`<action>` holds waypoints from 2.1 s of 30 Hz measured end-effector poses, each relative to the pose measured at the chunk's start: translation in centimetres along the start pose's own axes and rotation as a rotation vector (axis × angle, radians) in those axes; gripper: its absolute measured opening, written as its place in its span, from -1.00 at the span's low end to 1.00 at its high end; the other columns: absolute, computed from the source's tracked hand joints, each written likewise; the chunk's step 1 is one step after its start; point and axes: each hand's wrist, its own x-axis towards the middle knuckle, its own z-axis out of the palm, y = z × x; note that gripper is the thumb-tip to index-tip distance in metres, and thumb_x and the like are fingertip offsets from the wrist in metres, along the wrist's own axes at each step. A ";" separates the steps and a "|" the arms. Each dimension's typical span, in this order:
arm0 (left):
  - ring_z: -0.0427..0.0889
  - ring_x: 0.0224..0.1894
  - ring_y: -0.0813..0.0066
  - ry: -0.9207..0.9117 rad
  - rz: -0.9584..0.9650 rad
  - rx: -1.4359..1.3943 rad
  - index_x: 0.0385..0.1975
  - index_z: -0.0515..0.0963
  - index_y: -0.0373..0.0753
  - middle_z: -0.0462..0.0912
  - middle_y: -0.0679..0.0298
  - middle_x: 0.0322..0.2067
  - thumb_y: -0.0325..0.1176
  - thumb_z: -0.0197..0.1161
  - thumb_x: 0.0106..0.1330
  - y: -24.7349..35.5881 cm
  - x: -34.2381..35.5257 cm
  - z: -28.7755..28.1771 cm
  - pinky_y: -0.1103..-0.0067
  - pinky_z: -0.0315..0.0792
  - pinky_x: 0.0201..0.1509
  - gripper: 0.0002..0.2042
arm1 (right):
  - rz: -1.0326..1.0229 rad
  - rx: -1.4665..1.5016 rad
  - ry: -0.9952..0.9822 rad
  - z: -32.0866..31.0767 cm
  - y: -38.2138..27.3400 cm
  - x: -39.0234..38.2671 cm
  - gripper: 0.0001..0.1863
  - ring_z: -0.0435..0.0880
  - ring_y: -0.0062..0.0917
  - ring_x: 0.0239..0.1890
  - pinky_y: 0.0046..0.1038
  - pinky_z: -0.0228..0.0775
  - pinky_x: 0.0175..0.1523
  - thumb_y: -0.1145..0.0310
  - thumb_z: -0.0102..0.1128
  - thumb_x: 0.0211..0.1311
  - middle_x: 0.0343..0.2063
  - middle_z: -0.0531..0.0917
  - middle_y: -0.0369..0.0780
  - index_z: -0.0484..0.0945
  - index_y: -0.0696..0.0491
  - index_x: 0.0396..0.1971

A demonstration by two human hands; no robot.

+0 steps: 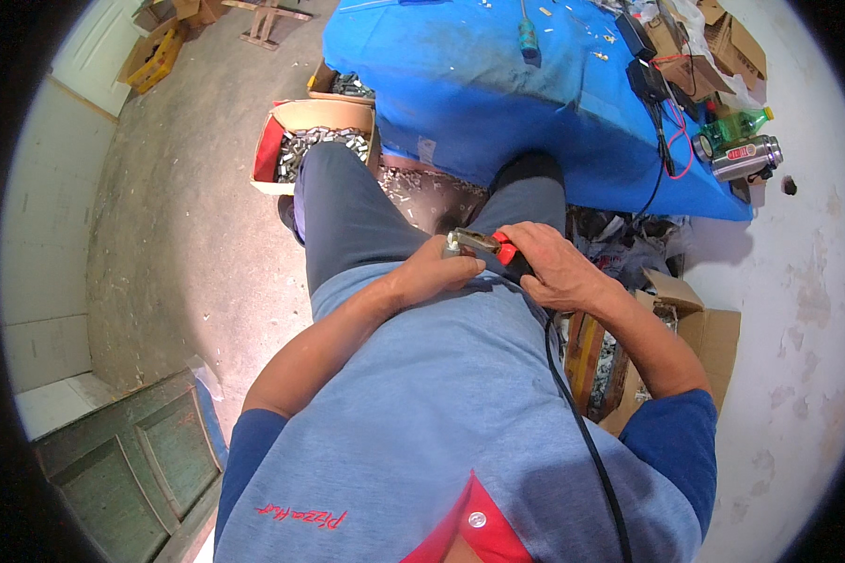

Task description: The person uses pliers to bend the metal edges of a small silver component and then uses a screwdriver to adjust it while holding the object in their lap.

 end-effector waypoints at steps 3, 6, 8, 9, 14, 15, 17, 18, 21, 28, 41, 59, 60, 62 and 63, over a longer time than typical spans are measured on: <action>0.13 -0.61 0.76 -0.004 -0.001 -0.012 -0.10 0.55 -0.21 0.24 0.56 -0.64 -0.32 0.17 0.35 0.2 0.1 0.0 0.66 0.01 -0.57 -0.80 | 0.034 0.015 -0.042 -0.3 -0.2 0.0 -0.39 0.44 -0.02 0.05 -0.14 0.27 0.21 0.57 0.10 -0.10 -0.07 0.48 0.05 0.33 0.20 0.10; 0.13 -0.61 0.76 -0.005 0.009 -0.013 -0.21 0.55 -0.20 0.24 0.55 -0.65 -0.32 0.17 0.35 0.2 0.0 0.0 0.66 0.01 -0.57 -0.87 | 0.074 0.058 -0.079 -0.1 -0.4 0.1 -0.39 0.42 -0.02 0.09 -0.16 0.26 0.25 0.58 0.06 -0.09 -0.04 0.47 0.06 0.32 0.20 0.11; 0.13 -0.62 0.76 -0.008 0.016 -0.016 -0.30 0.54 -0.19 0.25 0.55 -0.65 -0.32 0.17 0.34 0.3 0.0 0.0 0.66 0.01 -0.58 -0.90 | 0.121 0.104 -0.138 0.1 -0.4 0.2 -0.36 0.40 -0.03 0.14 -0.20 0.23 0.31 0.59 0.03 -0.11 0.00 0.45 0.06 0.30 0.20 0.13; 0.13 -0.62 0.76 -0.009 0.020 -0.021 -0.34 0.52 -0.18 0.25 0.55 -0.65 -0.32 0.17 0.34 0.6 -0.1 0.1 0.65 0.01 -0.58 -0.91 | 0.121 0.118 -0.131 0.2 -0.4 0.2 -0.37 0.41 -0.02 0.13 -0.18 0.24 0.30 0.59 0.03 -0.11 0.00 0.46 0.06 0.29 0.21 0.13; 0.13 -0.62 0.76 0.009 0.032 -0.054 -0.43 0.50 -0.16 0.25 0.54 -0.67 -0.34 0.15 0.33 1.1 -0.3 0.5 0.65 0.00 -0.59 -0.90 | 0.131 0.159 -0.116 0.8 -0.3 0.3 -0.37 0.46 0.04 0.10 -0.14 0.28 0.27 0.57 0.04 -0.08 -0.03 0.49 0.10 0.28 0.21 0.14; 0.13 -0.62 0.76 0.005 0.043 -0.064 -0.43 0.50 -0.16 0.25 0.54 -0.67 -0.34 0.15 0.33 0.9 -0.2 0.4 0.65 0.00 -0.59 -0.90 | 0.127 0.163 -0.106 1.0 -0.3 0.3 -0.38 0.46 0.04 0.10 -0.14 0.29 0.27 0.57 0.05 -0.08 -0.04 0.50 0.10 0.28 0.20 0.13; 0.13 -0.62 0.76 0.019 0.055 -0.058 -0.45 0.50 -0.15 0.25 0.54 -0.66 -0.35 0.15 0.33 0.7 -0.1 0.3 0.65 0.00 -0.59 -0.89 | 0.120 0.169 -0.086 1.3 -0.4 0.2 -0.39 0.46 0.06 0.09 -0.13 0.29 0.26 0.56 0.06 -0.08 -0.05 0.50 0.10 0.29 0.20 0.12; 0.13 -0.62 0.76 0.040 0.055 -0.043 -0.46 0.50 -0.15 0.25 0.55 -0.66 -0.35 0.15 0.33 0.7 -0.1 0.3 0.65 0.00 -0.58 -0.88 | 0.104 0.171 -0.081 1.5 -0.3 0.2 -0.39 0.46 0.05 0.08 -0.13 0.30 0.25 0.57 0.07 -0.08 -0.06 0.50 0.10 0.29 0.20 0.11; 0.13 -0.62 0.76 0.050 0.048 -0.019 -0.48 0.49 -0.15 0.26 0.55 -0.66 -0.34 0.17 0.33 1.2 -0.3 0.5 0.65 -0.01 -0.58 -0.87 | 0.067 0.158 -0.063 2.1 0.0 0.1 -0.41 0.47 0.03 0.05 -0.13 0.30 0.22 0.57 0.08 -0.09 -0.07 0.50 0.08 0.31 0.19 0.08; 0.16 -0.61 0.77 0.025 0.061 -0.005 -0.46 0.52 -0.17 0.29 0.54 -0.67 -0.30 0.20 0.35 0.9 -0.3 0.3 0.65 0.02 -0.58 -0.85 | 0.042 0.101 -0.005 2.1 -0.1 0.0 -0.39 0.44 -0.01 0.07 -0.14 0.22 0.25 0.58 0.06 -0.13 -0.05 0.49 0.05 0.32 0.19 0.08; 0.19 -0.58 0.77 0.035 0.072 0.097 -0.43 0.55 -0.19 0.31 0.54 -0.65 -0.30 0.19 0.33 1.0 -0.3 0.3 0.66 0.08 -0.55 -0.86 | 0.005 0.075 0.061 1.9 -0.3 -1.2 -0.40 0.46 -0.01 0.03 -0.11 0.25 0.16 0.51 0.10 -0.09 -0.08 0.53 0.08 0.34 0.21 0.10; 0.14 -0.59 0.77 0.000 0.046 0.053 -0.26 0.58 -0.22 0.27 0.56 -0.63 -0.30 0.18 0.36 0.8 -0.2 0.4 0.66 0.01 -0.57 -0.86 | 0.054 0.093 0.011 2.0 -0.5 -0.3 -0.33 0.45 0.03 0.10 -0.13 0.29 0.25 0.61 0.06 -0.14 -0.01 0.48 0.08 0.28 0.20 0.14; 0.14 -0.59 0.77 -0.007 0.049 0.049 -0.28 0.57 -0.22 0.27 0.56 -0.63 -0.31 0.18 0.36 0.8 -0.2 0.3 0.66 0.01 -0.57 -0.87 | 0.054 0.102 0.005 1.9 -0.5 -0.3 -0.33 0.45 0.03 0.09 -0.13 0.29 0.25 0.61 0.05 -0.15 -0.02 0.48 0.08 0.28 0.20 0.14; 0.15 -0.59 0.77 -0.013 0.052 0.058 -0.31 0.55 -0.21 0.28 0.55 -0.63 -0.31 0.18 0.36 0.8 -0.1 0.4 0.66 0.01 -0.57 -0.88 | 0.056 0.118 -0.008 1.7 -0.7 -0.2 -0.33 0.45 0.02 0.09 -0.13 0.29 0.24 0.61 0.05 -0.16 -0.02 0.49 0.08 0.29 0.20 0.13; 0.15 -0.59 0.77 -0.012 0.052 0.072 -0.32 0.55 -0.21 0.29 0.55 -0.63 -0.31 0.18 0.36 0.9 -0.1 0.4 0.66 0.01 -0.57 -0.88 | 0.051 0.116 -0.008 1.7 -0.7 -0.2 -0.34 0.46 0.02 0.08 -0.13 0.30 0.24 0.61 0.05 -0.16 -0.03 0.49 0.07 0.29 0.20 0.12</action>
